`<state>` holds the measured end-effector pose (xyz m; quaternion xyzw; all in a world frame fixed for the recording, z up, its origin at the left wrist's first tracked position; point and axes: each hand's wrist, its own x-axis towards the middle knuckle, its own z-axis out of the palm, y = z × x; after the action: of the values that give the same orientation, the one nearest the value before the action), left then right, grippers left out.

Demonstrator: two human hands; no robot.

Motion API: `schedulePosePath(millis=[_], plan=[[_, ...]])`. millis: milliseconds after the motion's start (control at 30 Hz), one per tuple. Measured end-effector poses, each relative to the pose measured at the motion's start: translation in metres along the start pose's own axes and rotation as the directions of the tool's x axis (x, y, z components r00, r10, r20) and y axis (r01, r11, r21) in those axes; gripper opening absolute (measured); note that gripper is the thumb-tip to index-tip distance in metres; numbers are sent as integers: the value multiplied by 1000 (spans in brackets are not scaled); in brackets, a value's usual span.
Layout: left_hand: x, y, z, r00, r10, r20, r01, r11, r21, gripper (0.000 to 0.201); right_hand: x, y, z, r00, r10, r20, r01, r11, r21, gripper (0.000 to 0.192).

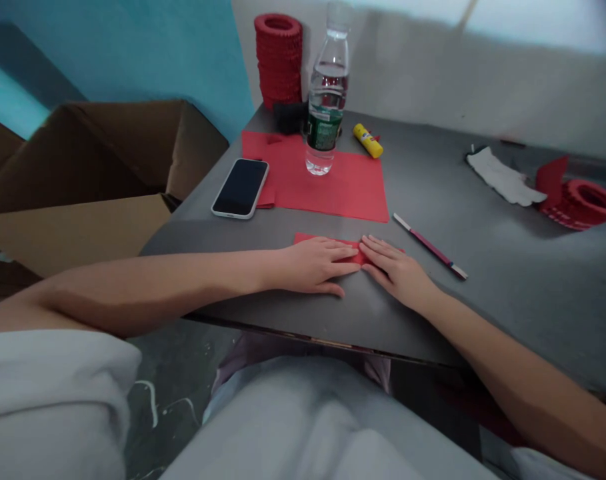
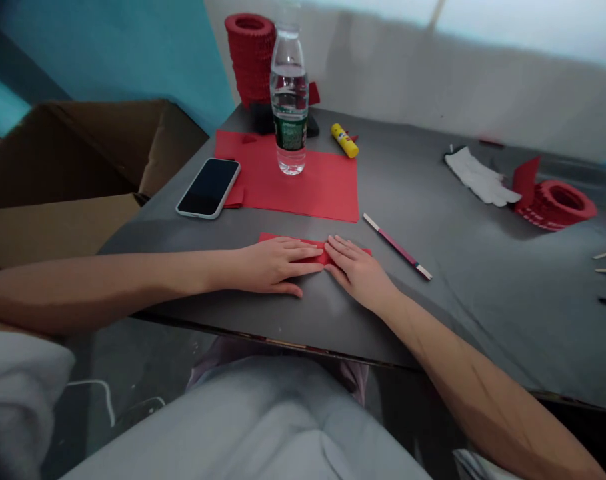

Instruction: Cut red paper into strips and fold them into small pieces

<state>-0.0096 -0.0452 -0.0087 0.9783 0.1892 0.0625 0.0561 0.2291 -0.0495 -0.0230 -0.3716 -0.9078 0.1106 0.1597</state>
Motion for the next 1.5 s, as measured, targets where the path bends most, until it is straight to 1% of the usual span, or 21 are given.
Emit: schedulePosePath(millis=[100, 233, 333, 433, 533, 633, 733, 800, 1000, 1233, 1367, 1433, 1500], plan=[[0, -1, 4, 1000, -7, -28, 8, 998, 55, 59, 0, 1, -1, 1000, 27, -10, -28, 998, -49, 44], [-1, -4, 7, 999, -16, -39, 20, 996, 84, 60, 4, 4, -6, 1000, -3, -7, 2, 993, -119, 44], [0, -5, 6, 1000, -9, -30, 12, 994, 105, 60, 6, 7, -8, 1000, -23, 13, 25, 991, -131, 42], [3, -5, 2, 1000, 0, -10, 1, 991, 132, 61, 7, 7, -10, 1000, -17, 21, 20, 988, -152, 43], [7, -4, -3, 1000, 11, 13, -13, 987, 161, 64, 8, 6, -13, 1000, 14, 24, -8, 972, -234, 41], [13, -1, -8, 998, 14, 63, -25, 983, 183, 70, 10, 5, -18, 997, 44, 63, -23, 954, -299, 39], [17, 0, -12, 993, 10, 121, -35, 977, 209, 73, 11, 8, -24, 993, 52, 106, -17, 952, -305, 40], [17, -1, -13, 990, 20, 140, -49, 976, 213, 72, 10, 12, -28, 992, 52, 119, -13, 952, -305, 39], [15, -1, -16, 989, 25, 146, -53, 981, 189, 68, -2, 24, -39, 982, 80, 170, -15, 936, -352, 39], [13, -1, -15, 997, 7, 82, -16, 994, 105, 68, -24, 44, -46, 988, 74, 134, -21, 931, -363, 39], [11, 0, -14, 993, -13, 115, -2, 992, 123, 71, -33, 53, -47, 992, 80, 100, -43, 945, -324, 40], [10, 1, -15, 990, -18, 138, -2, 990, 143, 71, -35, 55, -47, 991, 89, 103, -52, 945, -322, 40], [9, 1, -14, 990, -20, 136, 0, 989, 150, 69, -36, 55, -47, 989, 99, 108, -58, 942, -329, 39]])
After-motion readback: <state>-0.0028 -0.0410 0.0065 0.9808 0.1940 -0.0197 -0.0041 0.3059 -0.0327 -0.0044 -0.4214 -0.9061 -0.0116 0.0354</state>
